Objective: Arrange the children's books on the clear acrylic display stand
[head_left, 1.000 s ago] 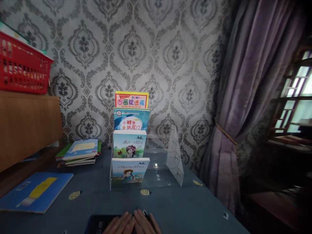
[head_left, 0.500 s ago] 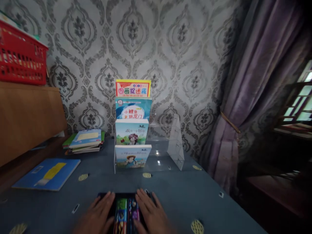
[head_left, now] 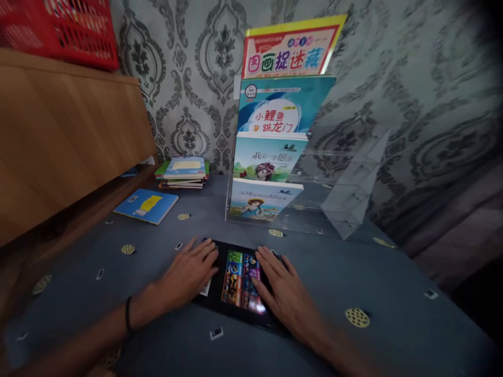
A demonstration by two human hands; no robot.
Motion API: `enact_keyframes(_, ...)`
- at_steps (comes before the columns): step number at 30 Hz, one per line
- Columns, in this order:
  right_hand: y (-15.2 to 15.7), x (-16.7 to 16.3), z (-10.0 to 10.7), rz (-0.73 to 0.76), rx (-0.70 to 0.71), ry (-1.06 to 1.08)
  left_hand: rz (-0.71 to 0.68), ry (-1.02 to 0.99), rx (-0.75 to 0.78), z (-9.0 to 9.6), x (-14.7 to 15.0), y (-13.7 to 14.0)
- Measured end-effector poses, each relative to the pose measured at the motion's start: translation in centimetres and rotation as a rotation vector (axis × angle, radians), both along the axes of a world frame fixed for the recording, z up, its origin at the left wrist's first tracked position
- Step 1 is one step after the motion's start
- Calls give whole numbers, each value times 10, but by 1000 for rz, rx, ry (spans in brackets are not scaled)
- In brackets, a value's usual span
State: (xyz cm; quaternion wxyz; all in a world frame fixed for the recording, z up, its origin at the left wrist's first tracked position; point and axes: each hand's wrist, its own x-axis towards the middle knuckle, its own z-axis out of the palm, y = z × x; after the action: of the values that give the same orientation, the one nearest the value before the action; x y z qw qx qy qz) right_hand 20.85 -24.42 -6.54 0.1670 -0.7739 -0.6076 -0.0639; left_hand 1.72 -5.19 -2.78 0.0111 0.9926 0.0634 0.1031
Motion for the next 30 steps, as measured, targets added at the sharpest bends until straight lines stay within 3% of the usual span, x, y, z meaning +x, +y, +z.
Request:
enact_keyframes(6, 0, -3, 6, -14, -26, 42, -188, 71, -111, 7, 4, -31)
enact_keyframes(14, -2, -7, 20, 0, -58, 80, -297, 122, -44, 5, -2, -22)
enact_keyframes(24, -2, -7, 19, 3, -46, 70, -234, 95, -47, 10, 19, -24)
enact_keyframes(30, -2, -7, 19, -1, -44, 52, -181, 31, 11, 6, 35, -11)
